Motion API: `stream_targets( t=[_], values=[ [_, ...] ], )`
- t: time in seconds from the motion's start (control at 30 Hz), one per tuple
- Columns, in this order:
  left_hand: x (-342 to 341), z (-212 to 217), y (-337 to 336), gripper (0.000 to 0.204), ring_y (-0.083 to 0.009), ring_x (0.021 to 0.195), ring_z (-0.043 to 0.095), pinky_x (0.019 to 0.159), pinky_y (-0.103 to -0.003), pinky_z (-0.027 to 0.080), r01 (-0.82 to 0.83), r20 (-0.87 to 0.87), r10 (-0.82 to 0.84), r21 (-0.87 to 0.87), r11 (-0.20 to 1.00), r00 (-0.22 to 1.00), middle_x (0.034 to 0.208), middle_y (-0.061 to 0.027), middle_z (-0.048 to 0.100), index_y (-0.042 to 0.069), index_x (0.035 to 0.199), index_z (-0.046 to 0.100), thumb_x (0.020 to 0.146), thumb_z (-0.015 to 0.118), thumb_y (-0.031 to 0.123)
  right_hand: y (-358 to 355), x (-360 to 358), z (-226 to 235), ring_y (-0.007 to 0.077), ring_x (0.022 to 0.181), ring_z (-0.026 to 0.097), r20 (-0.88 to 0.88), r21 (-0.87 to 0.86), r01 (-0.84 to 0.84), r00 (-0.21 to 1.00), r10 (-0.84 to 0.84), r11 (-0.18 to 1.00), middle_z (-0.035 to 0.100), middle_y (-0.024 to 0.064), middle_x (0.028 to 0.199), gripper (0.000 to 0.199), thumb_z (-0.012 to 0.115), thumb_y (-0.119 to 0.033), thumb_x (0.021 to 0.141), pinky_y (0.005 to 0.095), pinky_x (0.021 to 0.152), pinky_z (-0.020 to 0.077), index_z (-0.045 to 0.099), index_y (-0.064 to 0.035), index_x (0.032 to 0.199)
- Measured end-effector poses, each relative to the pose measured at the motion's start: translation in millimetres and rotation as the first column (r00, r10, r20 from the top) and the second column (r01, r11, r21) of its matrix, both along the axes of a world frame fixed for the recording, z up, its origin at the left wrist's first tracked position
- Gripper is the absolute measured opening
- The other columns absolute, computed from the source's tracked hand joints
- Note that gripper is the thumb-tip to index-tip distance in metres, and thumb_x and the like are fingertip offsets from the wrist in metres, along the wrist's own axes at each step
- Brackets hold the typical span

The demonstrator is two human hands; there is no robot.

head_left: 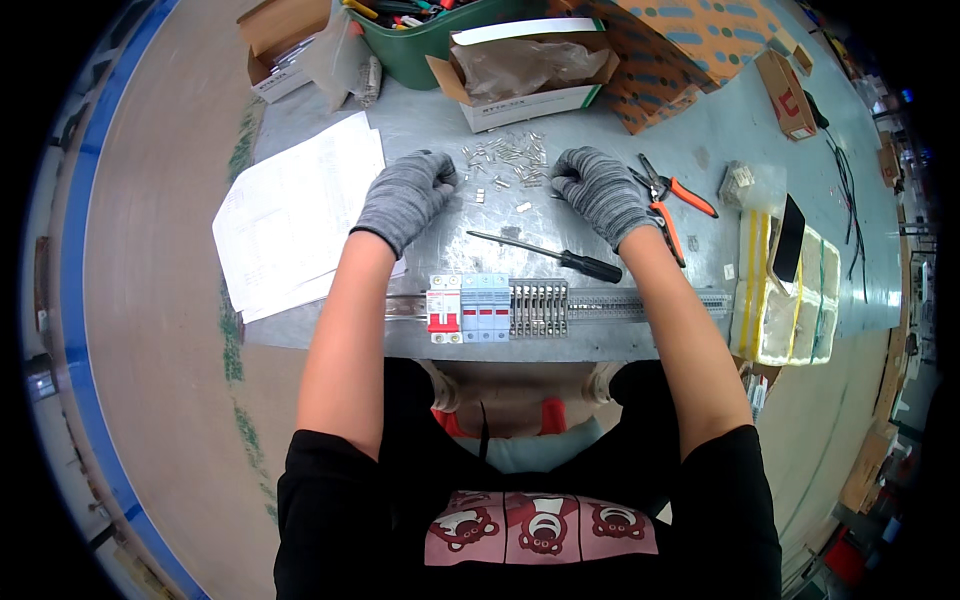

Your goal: The person assembles small metal components into a long metal rail using a screwdriver. They repeatedly pick up components from a tray, insert them into slots on the rail, and tighten them with the screwdriver. The person also handles a smartphone and various tools on the workbench.

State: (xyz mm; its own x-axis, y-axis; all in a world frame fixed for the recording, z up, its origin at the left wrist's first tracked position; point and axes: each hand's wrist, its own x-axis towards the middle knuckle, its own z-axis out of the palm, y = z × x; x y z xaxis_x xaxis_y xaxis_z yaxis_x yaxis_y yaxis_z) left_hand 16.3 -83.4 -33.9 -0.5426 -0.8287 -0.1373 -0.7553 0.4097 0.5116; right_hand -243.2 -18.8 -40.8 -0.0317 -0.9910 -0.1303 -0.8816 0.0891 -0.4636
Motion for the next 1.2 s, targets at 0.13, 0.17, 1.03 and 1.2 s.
stream_targets(
  t=[0.13,0.17,1.03,1.2],
  values=[
    [-3,-28,-11,0.018,-0.0314,0.086,0.063,0.079,-0.037,0.049,-0.039,-0.151,0.038,-0.002,0.999,0.988,0.093,-0.0154,0.066,0.003,0.096,0.064,0.083,0.065,0.014,-12,15,-9,0.0314,0.092,0.062,-0.094,0.023,0.042,0.995,-0.040,0.999,0.065,0.0137,0.097,0.014,0.064,-0.018,0.083,0.0409,0.083,0.0489,0.065,-0.0090,0.093],
    [-5,-33,-13,0.017,-0.0312,0.085,0.063,0.079,-0.037,0.050,-0.053,-0.183,0.051,-0.006,0.999,0.982,0.093,-0.0151,0.066,0.003,0.095,0.064,0.082,0.065,0.014,-15,18,-10,0.0319,0.093,0.061,-0.112,0.037,0.043,0.993,-0.039,0.998,0.064,0.0144,0.099,0.015,0.064,-0.016,0.082,0.0413,0.083,0.0489,0.065,-0.0083,0.095],
    [-55,24,61,0.017,-0.0095,0.078,0.060,0.067,-0.024,0.052,0.035,-0.428,0.115,0.327,0.944,0.896,0.086,-0.0028,0.065,0.003,0.106,0.064,0.094,0.057,0.013,156,-23,35,0.0162,0.075,0.064,0.622,-0.051,0.175,0.776,-0.106,0.983,0.067,0.0063,0.084,0.010,0.070,-0.005,0.081,0.0285,0.072,0.0526,0.067,-0.0028,0.090],
    [-62,44,94,0.017,-0.0116,0.073,0.061,0.071,-0.028,0.051,0.171,-0.452,-0.026,0.283,0.944,0.892,0.080,-0.0069,0.065,0.001,0.097,0.065,0.085,0.067,0.013,159,-17,24,0.0234,0.087,0.057,0.417,-0.230,0.006,0.904,0.092,0.973,0.060,0.0061,0.087,0.018,0.077,-0.007,0.071,0.0348,0.081,0.0478,0.069,-0.0055,0.086]
  ],
)
